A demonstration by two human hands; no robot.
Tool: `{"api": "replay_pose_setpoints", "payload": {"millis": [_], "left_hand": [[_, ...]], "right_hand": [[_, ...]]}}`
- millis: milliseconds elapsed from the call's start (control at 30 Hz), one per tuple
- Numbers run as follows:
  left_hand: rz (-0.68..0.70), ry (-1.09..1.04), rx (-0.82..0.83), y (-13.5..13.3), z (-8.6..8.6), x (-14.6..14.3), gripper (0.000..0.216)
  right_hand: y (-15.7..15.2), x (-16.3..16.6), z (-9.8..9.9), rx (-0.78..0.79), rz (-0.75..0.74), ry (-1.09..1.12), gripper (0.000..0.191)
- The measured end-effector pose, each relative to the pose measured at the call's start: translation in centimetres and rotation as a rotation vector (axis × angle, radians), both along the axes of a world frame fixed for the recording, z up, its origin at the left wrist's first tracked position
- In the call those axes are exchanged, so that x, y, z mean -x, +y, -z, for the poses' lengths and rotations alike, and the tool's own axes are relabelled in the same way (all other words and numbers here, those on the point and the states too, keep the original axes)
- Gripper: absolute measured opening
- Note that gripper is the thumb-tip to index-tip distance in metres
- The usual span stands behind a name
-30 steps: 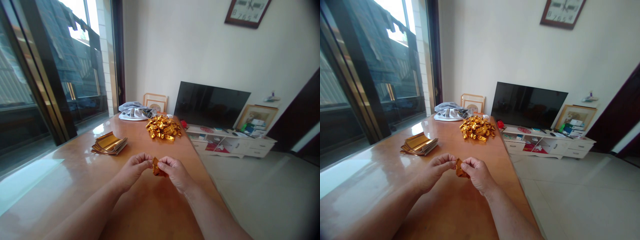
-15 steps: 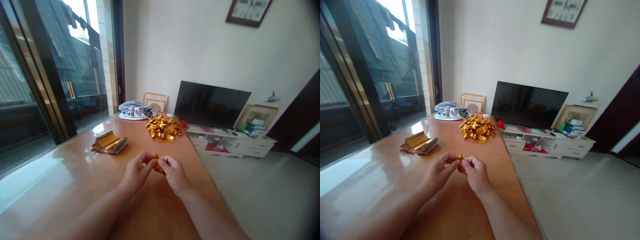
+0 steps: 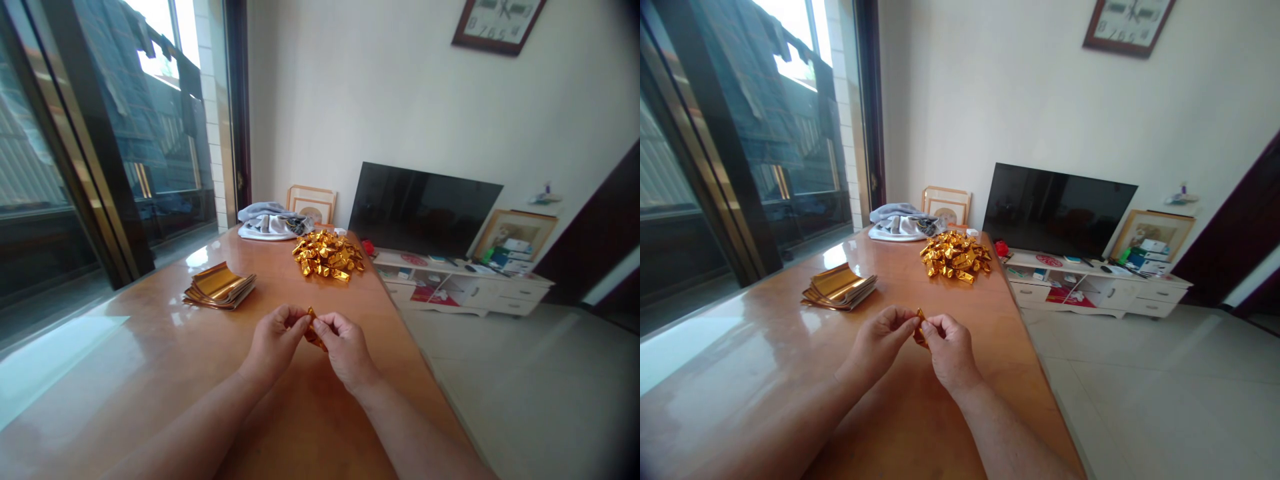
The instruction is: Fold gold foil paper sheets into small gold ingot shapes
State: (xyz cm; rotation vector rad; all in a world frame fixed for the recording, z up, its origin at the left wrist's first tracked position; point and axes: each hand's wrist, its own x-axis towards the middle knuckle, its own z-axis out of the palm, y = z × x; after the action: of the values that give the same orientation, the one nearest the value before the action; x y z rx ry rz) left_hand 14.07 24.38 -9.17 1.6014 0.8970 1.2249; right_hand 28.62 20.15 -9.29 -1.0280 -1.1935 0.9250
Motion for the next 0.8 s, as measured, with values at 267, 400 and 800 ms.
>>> {"api": "replay_pose_setpoints", "payload": {"millis": [267, 400, 800], "left_hand": [[-0.108, 0.155, -0.082, 0.3, 0.1, 0.1, 0.024], [-0.152, 0.177, -0.089, 0.3, 0.1, 0.1, 0.023], [-0.06, -0.035, 0.042, -0.1, -0.4, -0.4, 0.017]], "right_hand": [[0.4, 0.4, 0.6, -0.007, 0.087, -0.116, 0.023], [0.5, 0.4, 1.0, -0.028, 0.11, -0.163, 0.023], [0.5, 0.4, 0.9, -0.027, 0.08, -0.077, 0.024]]}}
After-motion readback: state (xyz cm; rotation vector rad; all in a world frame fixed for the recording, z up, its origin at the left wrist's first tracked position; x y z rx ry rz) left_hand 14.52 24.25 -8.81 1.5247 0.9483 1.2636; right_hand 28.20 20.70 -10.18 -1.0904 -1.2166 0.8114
